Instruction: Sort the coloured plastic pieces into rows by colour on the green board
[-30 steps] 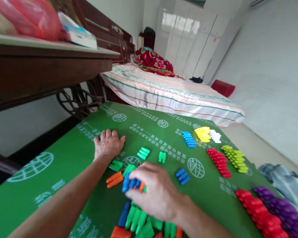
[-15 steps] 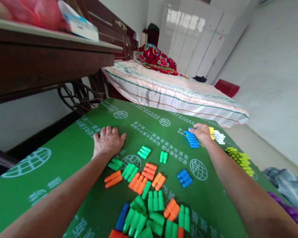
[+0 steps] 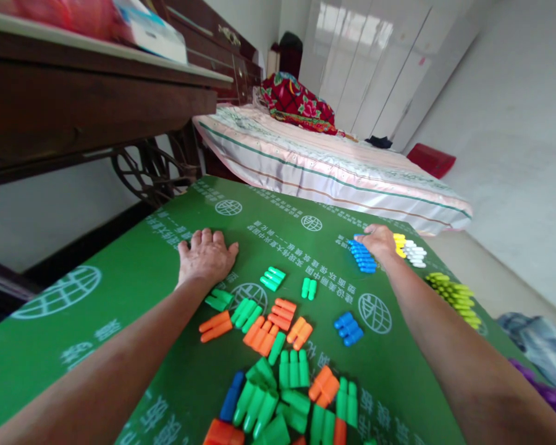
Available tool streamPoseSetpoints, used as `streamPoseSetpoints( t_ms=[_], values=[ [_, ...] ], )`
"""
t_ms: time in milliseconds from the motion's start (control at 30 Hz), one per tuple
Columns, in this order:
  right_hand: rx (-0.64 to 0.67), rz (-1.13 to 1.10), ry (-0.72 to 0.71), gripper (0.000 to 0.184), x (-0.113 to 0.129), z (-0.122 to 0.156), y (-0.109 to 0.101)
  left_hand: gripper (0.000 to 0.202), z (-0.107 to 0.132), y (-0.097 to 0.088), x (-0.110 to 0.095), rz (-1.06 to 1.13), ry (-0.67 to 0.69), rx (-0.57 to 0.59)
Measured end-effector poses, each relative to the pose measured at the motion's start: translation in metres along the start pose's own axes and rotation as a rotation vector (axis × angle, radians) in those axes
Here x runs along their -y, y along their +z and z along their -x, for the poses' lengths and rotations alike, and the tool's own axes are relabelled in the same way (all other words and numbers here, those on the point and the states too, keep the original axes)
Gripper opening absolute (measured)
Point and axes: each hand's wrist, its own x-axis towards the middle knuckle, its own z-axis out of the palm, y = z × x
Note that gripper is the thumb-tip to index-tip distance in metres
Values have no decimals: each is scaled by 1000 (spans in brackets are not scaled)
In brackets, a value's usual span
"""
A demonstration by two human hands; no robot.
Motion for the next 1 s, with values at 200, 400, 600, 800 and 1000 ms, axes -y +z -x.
streamPoseSetpoints(
  t_ms=[200,400,600,800,1000],
  values=[
    [11,-12,-13,38,3,-8,0,63,1,0,0,-4,-3,-2],
    [17,-88,-41,33,1,-4,-6,65,-1,1,-1,1,4,-4],
    [118,-149,-213,32,-9,66,-19,63,0,0,-2,1,-1,0],
    [141,168,-242,28,-34,133,-22,62,0,-2,-1,-7,3,0],
    [126,229,-242,35,-40,127,-21,64,-1,0,0,-8,3,2]
  ],
)
